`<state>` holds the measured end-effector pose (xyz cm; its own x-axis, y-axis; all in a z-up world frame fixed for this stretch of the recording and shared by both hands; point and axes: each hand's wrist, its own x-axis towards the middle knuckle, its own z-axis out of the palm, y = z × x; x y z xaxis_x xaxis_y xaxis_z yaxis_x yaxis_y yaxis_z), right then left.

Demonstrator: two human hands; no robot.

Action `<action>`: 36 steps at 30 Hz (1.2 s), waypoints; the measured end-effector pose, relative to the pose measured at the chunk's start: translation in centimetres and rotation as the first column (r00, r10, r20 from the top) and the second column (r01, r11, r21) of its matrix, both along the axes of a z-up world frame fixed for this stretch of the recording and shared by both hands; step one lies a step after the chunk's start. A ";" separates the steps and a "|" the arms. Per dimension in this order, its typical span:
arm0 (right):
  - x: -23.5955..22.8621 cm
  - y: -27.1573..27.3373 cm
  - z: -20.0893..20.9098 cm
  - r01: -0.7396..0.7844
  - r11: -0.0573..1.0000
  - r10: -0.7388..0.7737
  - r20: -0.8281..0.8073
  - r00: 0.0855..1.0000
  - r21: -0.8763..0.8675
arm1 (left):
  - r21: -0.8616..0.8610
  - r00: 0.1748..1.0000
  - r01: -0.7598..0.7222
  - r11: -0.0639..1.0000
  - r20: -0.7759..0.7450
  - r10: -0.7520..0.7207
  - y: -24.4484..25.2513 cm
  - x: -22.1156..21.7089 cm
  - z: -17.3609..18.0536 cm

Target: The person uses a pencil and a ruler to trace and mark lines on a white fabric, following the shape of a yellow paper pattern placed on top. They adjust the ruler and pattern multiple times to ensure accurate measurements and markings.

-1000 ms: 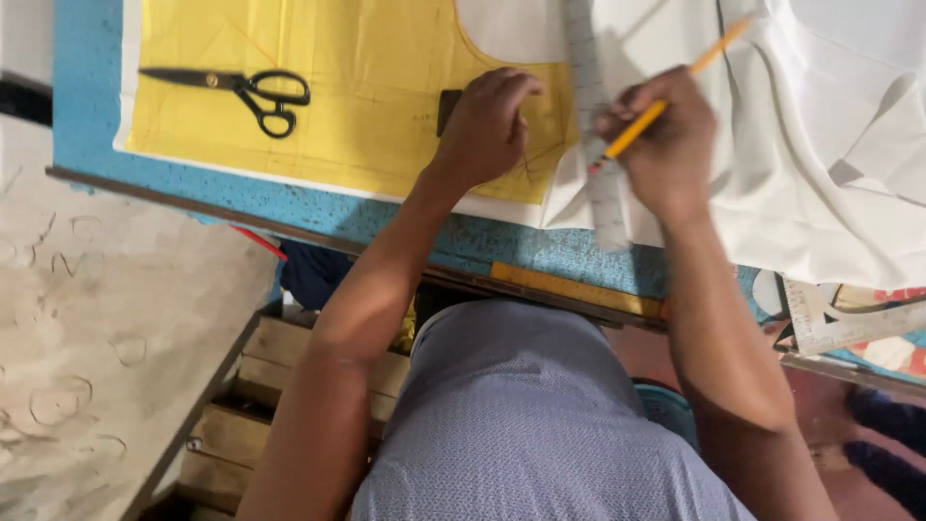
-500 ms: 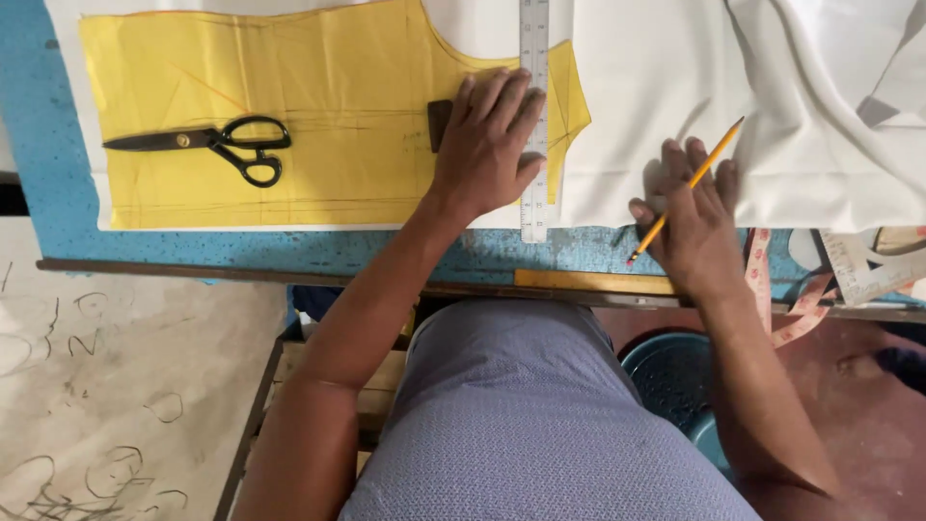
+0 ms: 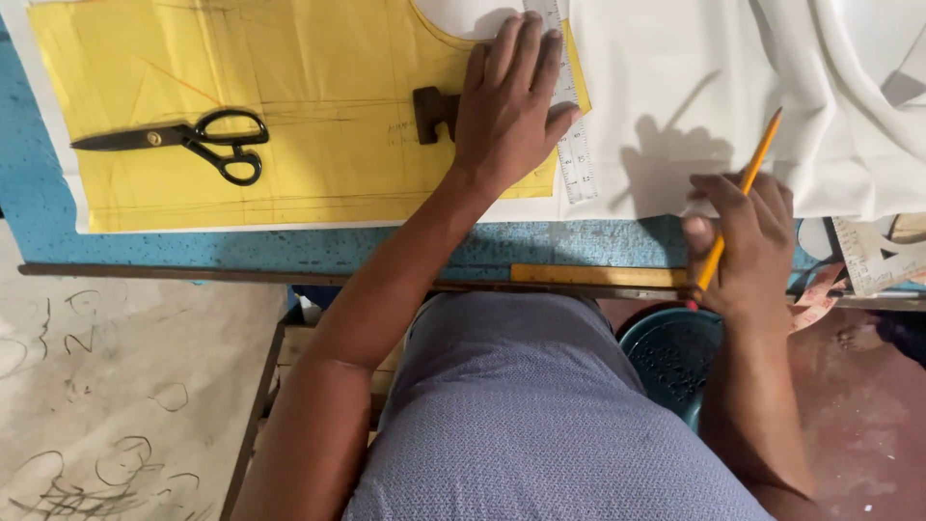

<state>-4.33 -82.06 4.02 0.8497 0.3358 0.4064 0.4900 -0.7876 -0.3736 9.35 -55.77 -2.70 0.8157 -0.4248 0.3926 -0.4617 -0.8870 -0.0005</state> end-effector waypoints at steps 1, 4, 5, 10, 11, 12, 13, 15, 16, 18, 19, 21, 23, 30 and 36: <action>-0.6 0.3 0.1 0.048 0.996 -0.048 -0.003 0.999 0.082 | 0.012 1.000 -0.001 1.000 -0.008 0.001 -0.1 0.0 0.0; -1.0 1.7 1.0 0.124 0.965 -0.120 -0.033 0.992 0.232 | -0.012 0.993 0.025 1.000 -0.112 -0.026 0.3 -0.7 0.3; -0.3 2.1 1.0 0.122 0.965 -0.116 -0.038 0.993 0.232 | -0.012 0.993 0.021 1.000 -0.117 -0.023 0.4 -0.8 0.5; 2.8 3.5 1.5 0.055 0.913 -0.062 0.002 0.998 0.403 | 0.015 0.981 -0.002 1.000 -0.193 0.005 -0.3 -0.9 0.5; 3.7 3.7 1.6 0.055 0.913 -0.059 -0.003 0.998 0.404 | 0.016 0.980 -0.005 1.000 -0.198 0.008 -0.4 -1.0 0.7; 4.7 3.9 1.6 -0.009 0.907 0.015 -0.011 1.000 0.421 | 0.012 0.987 -0.010 1.000 -0.161 0.012 -0.5 -1.0 1.0; 5.7 4.1 1.7 -0.072 0.896 0.088 -0.018 0.996 0.439 | 0.009 0.992 -0.016 1.000 -0.124 0.017 -0.5 -1.0 1.2; 7.3 4.5 1.0 -0.106 0.878 0.134 -0.027 0.991 0.467 | -0.021 0.995 -0.007 1.000 -0.099 0.005 -0.3 -1.1 1.2; 8.1 4.7 0.7 -0.135 0.860 0.172 -0.031 0.985 0.493 | -0.054 0.998 0.009 0.999 -0.070 -0.013 -0.3 -1.0 1.2; 9.1 4.7 -0.3 -0.125 0.863 0.159 -0.029 0.987 0.490 | -0.097 0.999 0.020 0.995 -0.045 -0.024 -0.4 -1.0 1.4; 9.6 4.7 -0.7 -0.114 0.866 0.145 -0.027 0.989 0.486 | -0.140 0.999 0.032 0.990 -0.020 -0.035 -0.4 -0.9 1.6; 10.1 4.9 -0.8 -0.092 0.880 0.115 -0.022 0.993 0.466 | -0.120 0.999 0.031 0.992 -0.023 -0.034 -0.4 -0.9 1.4; 10.6 4.9 -0.8 -0.071 0.892 0.090 -0.021 0.996 0.446 | -0.099 0.999 0.026 0.995 -0.031 -0.029 -0.3 -0.9 1.4; 11.1 4.6 -1.1 -0.097 0.883 0.122 -0.024 0.992 0.459 | -0.134 0.996 0.017 0.991 -0.085 -0.028 -0.4 -1.0 2.0; 11.2 4.4 -1.2 -0.112 0.890 0.131 -0.013 0.991 0.443 | -0.133 0.994 0.021 0.991 -0.100 -0.034 -0.3 -1.1 1.8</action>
<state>6.85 -77.66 2.84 0.8331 0.2325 0.5019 0.5477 -0.4732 -0.6900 8.26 -56.08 -0.86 0.8429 -0.3980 0.3622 -0.4777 -0.8632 0.1632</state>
